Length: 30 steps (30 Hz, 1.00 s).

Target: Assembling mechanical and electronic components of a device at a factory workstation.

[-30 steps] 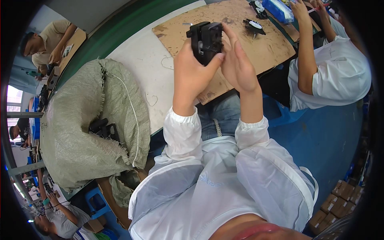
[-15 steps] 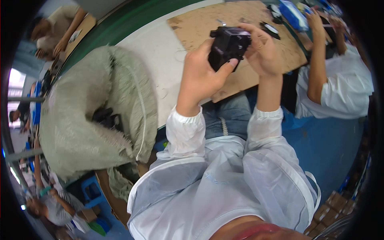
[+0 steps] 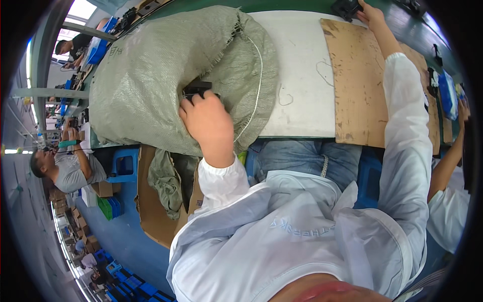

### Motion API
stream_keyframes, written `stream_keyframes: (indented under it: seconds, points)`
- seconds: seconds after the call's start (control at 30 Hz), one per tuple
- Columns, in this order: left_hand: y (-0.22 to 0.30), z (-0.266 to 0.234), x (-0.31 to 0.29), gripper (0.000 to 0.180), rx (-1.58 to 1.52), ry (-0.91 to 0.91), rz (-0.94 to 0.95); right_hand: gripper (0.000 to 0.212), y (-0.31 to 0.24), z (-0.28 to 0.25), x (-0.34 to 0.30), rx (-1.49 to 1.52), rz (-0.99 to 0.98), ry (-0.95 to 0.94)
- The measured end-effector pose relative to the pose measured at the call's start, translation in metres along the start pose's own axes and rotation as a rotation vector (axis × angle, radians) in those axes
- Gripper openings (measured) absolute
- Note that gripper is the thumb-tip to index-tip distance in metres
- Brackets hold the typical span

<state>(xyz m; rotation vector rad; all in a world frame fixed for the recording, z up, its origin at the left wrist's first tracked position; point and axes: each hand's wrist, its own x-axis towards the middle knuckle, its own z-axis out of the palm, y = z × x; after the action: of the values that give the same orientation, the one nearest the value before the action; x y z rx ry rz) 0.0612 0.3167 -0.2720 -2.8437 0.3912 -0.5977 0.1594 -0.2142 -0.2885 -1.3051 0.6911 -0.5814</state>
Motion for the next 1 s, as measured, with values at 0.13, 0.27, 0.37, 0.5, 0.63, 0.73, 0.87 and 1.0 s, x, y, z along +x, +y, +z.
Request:
stream_keyframes:
  seconds: [0.13,0.27,0.37,0.5,0.63,0.73,0.87,1.0]
  points:
    - [0.0,0.011,-0.004,0.007,0.098,0.055,0.011,0.05,0.007,0.025,0.013,-0.407,-0.187,0.233]
    - [0.005,0.019,-0.006,0.006,0.119,0.003,0.076,0.034,0.0,0.056,-0.019,-0.67,-0.517,0.096]
    - [0.022,0.017,0.005,0.01,0.082,0.0,0.113,0.035,0.004,0.051,-0.045,-0.705,-0.576,-0.124]
    - [0.019,0.006,0.009,0.019,-0.205,0.131,0.089,0.032,-0.018,0.075,-0.165,-0.602,-0.363,-0.595]
    - [0.055,-0.018,0.022,0.023,-0.613,0.237,0.137,0.041,-0.002,0.059,-0.217,-0.56,-0.21,-0.854]
    - [0.084,-0.021,0.031,0.024,-0.808,0.293,0.23,0.062,0.011,0.05,-0.25,-0.377,-0.06,-0.878]
    - [0.125,-0.025,0.037,0.023,-1.037,0.341,0.445,0.051,0.024,0.038,-0.263,0.098,0.444,-0.835]
    - [0.167,-0.037,0.038,0.024,-1.094,0.333,0.69,0.038,0.036,0.0,-0.26,0.417,0.394,-0.727]
